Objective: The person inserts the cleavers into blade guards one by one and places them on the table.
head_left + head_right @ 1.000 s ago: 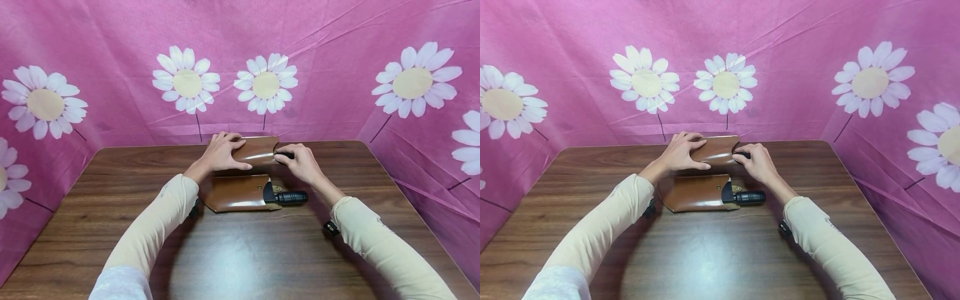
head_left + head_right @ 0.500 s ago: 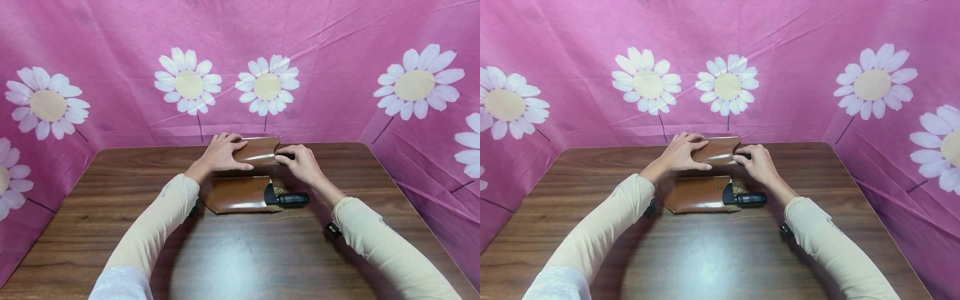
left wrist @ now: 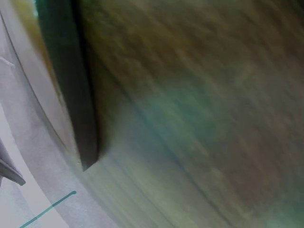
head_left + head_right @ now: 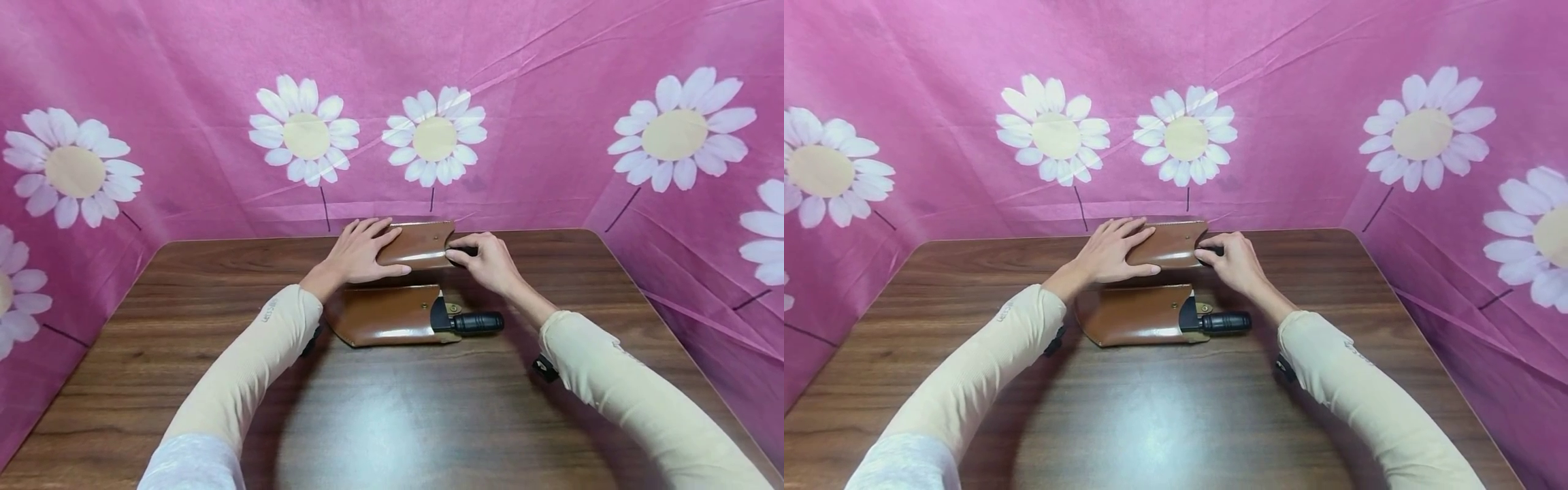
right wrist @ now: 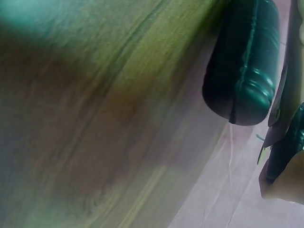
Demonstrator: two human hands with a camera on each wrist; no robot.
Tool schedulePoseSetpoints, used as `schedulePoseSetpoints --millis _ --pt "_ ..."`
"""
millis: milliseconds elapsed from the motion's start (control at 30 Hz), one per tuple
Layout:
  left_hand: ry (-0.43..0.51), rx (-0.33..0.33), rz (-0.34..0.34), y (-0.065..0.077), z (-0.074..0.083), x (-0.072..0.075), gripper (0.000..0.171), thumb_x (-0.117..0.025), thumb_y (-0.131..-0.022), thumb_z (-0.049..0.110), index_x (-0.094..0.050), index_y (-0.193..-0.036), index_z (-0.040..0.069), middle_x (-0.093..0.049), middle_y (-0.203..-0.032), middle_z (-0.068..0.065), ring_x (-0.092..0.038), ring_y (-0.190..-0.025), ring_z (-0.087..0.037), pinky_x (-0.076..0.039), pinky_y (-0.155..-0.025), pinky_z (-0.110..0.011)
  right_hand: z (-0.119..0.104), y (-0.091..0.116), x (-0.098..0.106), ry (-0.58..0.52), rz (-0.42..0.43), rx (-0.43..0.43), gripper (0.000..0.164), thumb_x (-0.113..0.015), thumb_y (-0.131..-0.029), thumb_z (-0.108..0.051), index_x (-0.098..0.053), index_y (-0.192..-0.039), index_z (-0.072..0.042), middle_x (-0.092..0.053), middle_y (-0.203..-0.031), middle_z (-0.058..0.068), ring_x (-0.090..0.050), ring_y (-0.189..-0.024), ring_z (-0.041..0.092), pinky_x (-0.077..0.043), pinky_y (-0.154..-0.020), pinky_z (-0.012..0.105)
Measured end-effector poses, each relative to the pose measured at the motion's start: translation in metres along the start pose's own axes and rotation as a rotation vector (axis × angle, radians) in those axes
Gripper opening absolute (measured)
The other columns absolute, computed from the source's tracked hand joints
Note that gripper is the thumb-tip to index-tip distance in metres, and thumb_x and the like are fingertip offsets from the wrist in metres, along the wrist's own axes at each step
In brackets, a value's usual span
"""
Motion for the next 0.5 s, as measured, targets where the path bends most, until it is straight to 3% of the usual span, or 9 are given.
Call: schedulePoseSetpoints --millis 267,500 --pt "0.021 0.007 -0.041 0.000 -0.004 -0.008 0.090 -0.044 -0.089 0.080 -0.030 -0.162 0.028 -0.022 -0.168 -0.007 -0.016 -0.153 -0.030 -0.008 -0.120 -0.055 0.010 -0.005 -0.008 -0.011 -0.009 -0.032 0.024 -0.076 -0.093 -0.019 -0.078 -0.109 -0.002 -0.074 -0.112 0.015 -0.062 -0.109 0.034 -0.044 -0.096 0.049" --pt "0.013 0.042 -0.151 0.002 -0.010 -0.020 0.092 -0.035 -0.089 0.084 -0.021 -0.163 0.031 -0.014 -0.170 -0.005 -0.010 -0.154 -0.030 -0.006 -0.120 -0.057 0.014 -0.010 -0.019 -0.036 -0.036 -0.056 0.025 -0.079 -0.091 -0.020 -0.079 -0.108 -0.003 -0.075 -0.111 0.015 -0.068 -0.109 0.032 -0.050 -0.093 0.046"
Point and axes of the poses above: each hand's wrist, its own y-axis away from the middle knuckle, its own x-axis out of the back of the hand, z = x × y, the point moved 4 cm from there along -y, towards the middle knuckle
